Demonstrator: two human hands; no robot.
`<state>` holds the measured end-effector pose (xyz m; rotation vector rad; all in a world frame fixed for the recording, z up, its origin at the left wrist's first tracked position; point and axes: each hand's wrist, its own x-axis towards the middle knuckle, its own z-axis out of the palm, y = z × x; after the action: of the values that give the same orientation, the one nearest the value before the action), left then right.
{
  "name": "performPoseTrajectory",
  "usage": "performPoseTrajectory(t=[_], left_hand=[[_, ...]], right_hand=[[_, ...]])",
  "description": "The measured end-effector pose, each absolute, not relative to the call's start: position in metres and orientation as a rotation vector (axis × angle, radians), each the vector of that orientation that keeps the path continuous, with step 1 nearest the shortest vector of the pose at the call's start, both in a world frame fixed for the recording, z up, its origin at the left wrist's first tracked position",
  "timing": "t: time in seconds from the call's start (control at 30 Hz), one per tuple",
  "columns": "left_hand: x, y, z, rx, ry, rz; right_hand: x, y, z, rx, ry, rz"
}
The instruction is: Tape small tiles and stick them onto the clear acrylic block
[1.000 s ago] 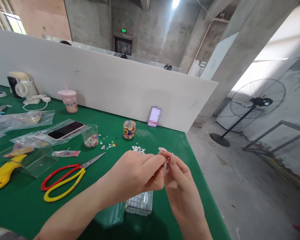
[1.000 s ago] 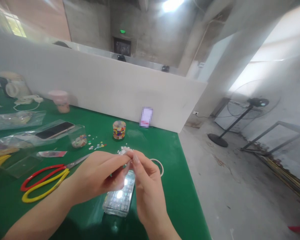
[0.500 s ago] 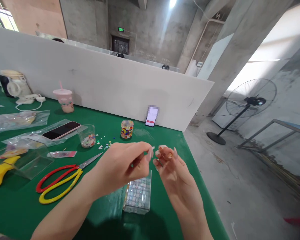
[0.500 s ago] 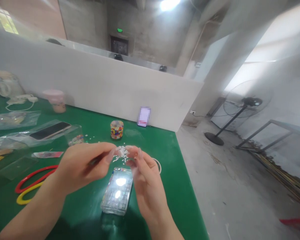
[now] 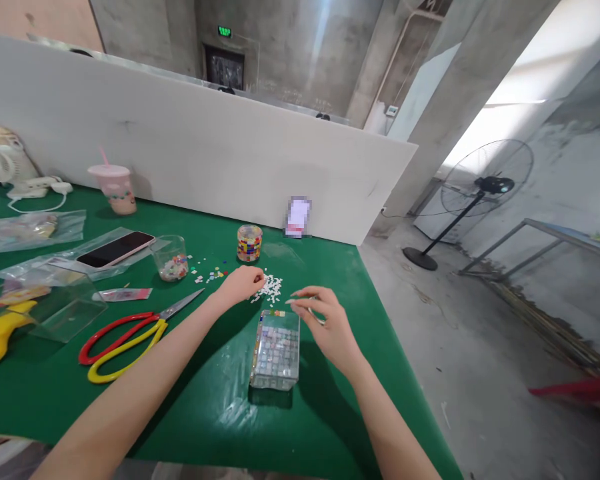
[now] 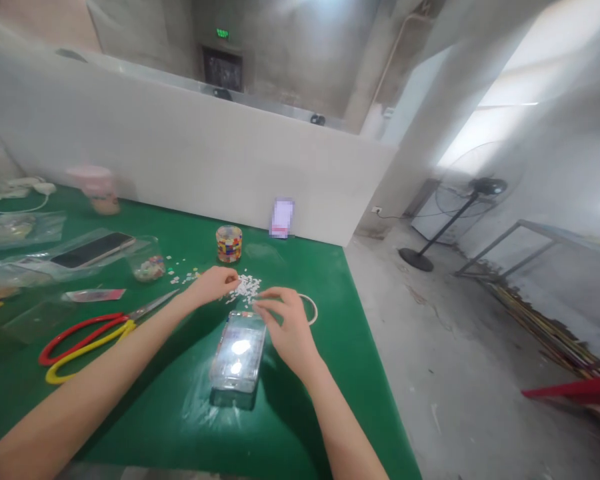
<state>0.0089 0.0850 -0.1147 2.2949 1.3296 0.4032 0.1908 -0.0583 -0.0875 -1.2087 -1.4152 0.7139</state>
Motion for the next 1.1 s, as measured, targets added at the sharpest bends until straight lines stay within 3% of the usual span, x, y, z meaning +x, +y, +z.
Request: performPoseTrajectory(t=[0.23,1.1], left_hand=[[0.005,0.088,-0.171,2.171,1.517,0.605],[0.008,0.095,-0.184,2.087,1.485,0.612]], right_hand=[[0.188,-0.052,-0.135,-1.368,-1.477,0.687],[0.178,-0.043,-0.151,-1.298,-1.353,0.852]])
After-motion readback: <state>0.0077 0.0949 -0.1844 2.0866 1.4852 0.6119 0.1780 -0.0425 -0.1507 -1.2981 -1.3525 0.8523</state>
